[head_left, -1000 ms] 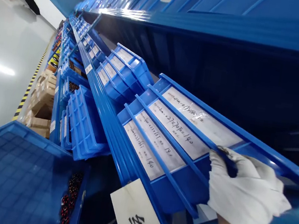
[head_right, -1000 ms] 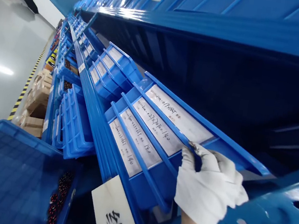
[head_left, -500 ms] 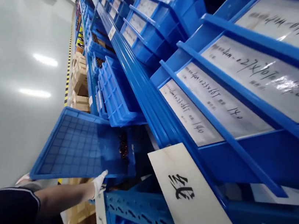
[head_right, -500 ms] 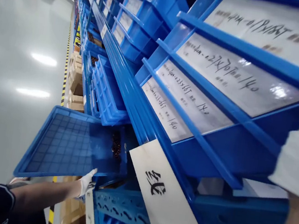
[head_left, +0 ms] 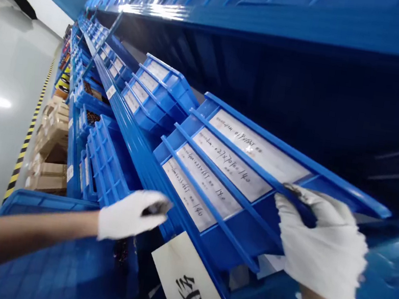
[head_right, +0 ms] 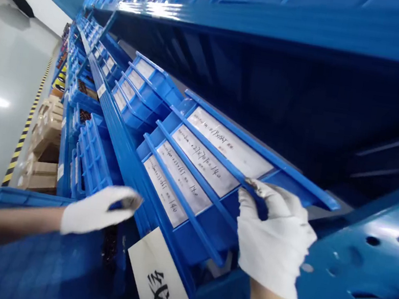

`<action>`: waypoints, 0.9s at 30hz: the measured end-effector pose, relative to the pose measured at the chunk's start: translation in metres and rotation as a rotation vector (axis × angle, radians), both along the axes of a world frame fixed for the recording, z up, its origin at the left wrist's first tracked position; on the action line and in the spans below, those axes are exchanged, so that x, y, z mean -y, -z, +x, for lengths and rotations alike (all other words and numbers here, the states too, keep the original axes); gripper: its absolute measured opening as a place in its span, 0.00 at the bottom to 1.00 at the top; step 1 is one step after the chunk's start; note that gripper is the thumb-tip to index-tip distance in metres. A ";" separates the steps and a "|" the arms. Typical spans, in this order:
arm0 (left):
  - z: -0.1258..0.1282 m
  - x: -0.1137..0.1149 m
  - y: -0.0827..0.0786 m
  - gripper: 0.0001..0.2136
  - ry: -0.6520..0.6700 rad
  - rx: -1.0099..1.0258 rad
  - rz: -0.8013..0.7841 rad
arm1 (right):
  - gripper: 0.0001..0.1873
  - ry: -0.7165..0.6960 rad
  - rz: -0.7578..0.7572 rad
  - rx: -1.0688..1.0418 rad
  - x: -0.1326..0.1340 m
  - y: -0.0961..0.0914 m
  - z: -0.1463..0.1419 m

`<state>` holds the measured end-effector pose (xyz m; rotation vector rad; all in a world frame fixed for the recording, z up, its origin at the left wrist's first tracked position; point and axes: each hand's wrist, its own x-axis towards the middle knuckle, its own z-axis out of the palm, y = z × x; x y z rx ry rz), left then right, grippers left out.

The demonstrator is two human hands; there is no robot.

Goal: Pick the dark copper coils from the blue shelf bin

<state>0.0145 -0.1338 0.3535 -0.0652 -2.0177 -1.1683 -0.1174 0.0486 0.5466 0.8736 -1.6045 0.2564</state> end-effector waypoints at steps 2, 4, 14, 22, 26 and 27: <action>-0.028 0.023 -0.085 0.19 -0.204 -0.446 -0.319 | 0.16 0.078 0.080 -0.143 -0.001 0.001 0.001; -0.067 0.036 -0.149 0.28 -0.397 -0.658 -0.649 | 0.16 0.216 0.172 -0.305 -0.003 -0.003 0.001; -0.138 0.044 -0.233 0.38 -0.475 -0.622 -1.375 | 0.18 0.323 0.358 -0.518 0.006 -0.039 0.000; -0.138 0.043 -0.236 0.34 -0.498 -0.558 -1.435 | 0.20 0.518 0.567 -0.707 0.005 -0.044 0.001; -0.139 0.044 -0.237 0.33 -0.530 -0.571 -1.432 | 0.17 0.488 0.643 -0.824 0.005 -0.052 0.000; -0.139 0.044 -0.238 0.33 -0.536 -0.569 -1.428 | 0.17 0.483 0.643 -0.823 0.005 -0.055 -0.001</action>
